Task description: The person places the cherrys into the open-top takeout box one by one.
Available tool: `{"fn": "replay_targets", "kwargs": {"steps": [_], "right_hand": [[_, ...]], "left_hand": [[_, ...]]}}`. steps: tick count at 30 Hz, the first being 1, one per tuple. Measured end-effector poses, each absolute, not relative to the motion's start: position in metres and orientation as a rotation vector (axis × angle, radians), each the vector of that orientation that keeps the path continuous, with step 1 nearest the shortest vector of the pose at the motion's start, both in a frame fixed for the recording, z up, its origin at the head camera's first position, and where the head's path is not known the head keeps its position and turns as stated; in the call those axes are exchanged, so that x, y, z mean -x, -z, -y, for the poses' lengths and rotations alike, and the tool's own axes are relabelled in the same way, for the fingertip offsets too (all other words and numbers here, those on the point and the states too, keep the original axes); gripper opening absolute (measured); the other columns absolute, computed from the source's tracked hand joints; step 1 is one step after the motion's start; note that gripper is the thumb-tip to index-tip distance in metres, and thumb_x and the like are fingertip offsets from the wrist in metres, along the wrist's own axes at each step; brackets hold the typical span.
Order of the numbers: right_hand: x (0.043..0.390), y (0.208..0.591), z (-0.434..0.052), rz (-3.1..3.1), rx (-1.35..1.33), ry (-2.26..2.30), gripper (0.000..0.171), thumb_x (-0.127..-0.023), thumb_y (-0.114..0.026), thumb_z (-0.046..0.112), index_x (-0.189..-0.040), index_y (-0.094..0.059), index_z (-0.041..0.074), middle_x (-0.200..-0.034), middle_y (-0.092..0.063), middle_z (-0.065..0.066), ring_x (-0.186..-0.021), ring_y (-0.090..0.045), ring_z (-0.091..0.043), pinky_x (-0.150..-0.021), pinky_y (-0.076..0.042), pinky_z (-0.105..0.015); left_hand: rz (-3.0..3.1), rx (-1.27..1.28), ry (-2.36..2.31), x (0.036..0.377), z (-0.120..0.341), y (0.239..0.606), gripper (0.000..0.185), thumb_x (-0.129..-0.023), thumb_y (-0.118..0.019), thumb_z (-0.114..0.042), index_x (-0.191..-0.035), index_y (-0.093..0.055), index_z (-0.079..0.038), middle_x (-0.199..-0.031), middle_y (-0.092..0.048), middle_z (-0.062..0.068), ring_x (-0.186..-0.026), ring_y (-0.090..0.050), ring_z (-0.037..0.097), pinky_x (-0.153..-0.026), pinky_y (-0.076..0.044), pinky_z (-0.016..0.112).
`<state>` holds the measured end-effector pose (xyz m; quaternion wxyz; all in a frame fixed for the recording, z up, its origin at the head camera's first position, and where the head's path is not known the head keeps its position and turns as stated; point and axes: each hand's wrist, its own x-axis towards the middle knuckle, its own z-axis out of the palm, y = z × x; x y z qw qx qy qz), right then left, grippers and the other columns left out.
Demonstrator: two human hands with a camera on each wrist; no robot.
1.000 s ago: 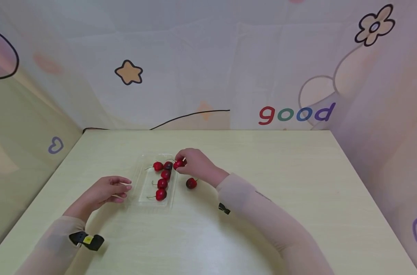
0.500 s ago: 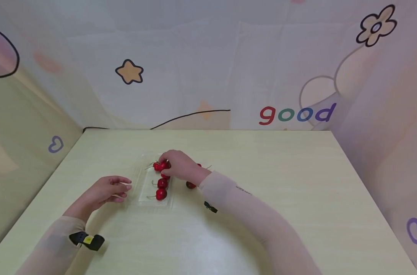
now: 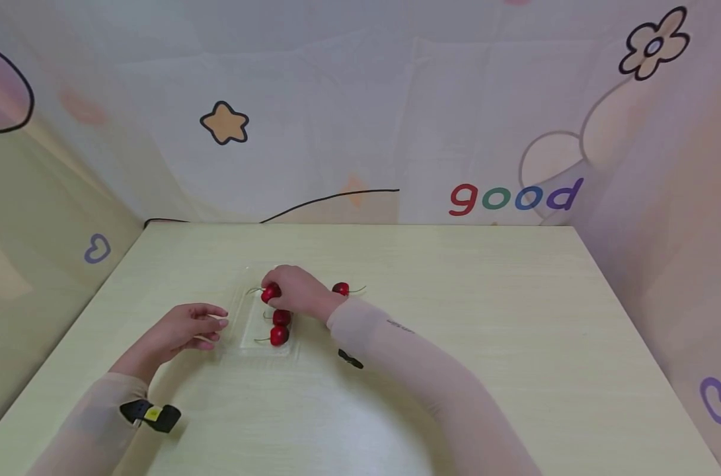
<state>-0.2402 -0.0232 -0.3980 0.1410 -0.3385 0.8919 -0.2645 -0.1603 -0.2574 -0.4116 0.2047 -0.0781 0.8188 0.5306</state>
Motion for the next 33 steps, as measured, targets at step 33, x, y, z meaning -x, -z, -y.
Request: {"fn": "replay_targets", "kwargs": {"steps": [33], "right_hand": [[0.252, 0.406, 0.047, -2.601, 0.94, 0.555, 0.036, -0.098, -0.068, 0.016, -0.133, -0.066, 0.01, -0.134, -0.064, -0.007, -0.114, -0.059, -0.02, -0.109, -0.051, -0.031]], "left_hand": [[-2.291, 0.224, -1.46, 0.162, 0.26, 0.413, 0.043, -0.101, -0.063, -0.016, -0.134, -0.053, 0.01, -0.092, -0.067, 0.001, -0.078, -0.062, 0.01, -0.068, -0.061, 0.022]]}}
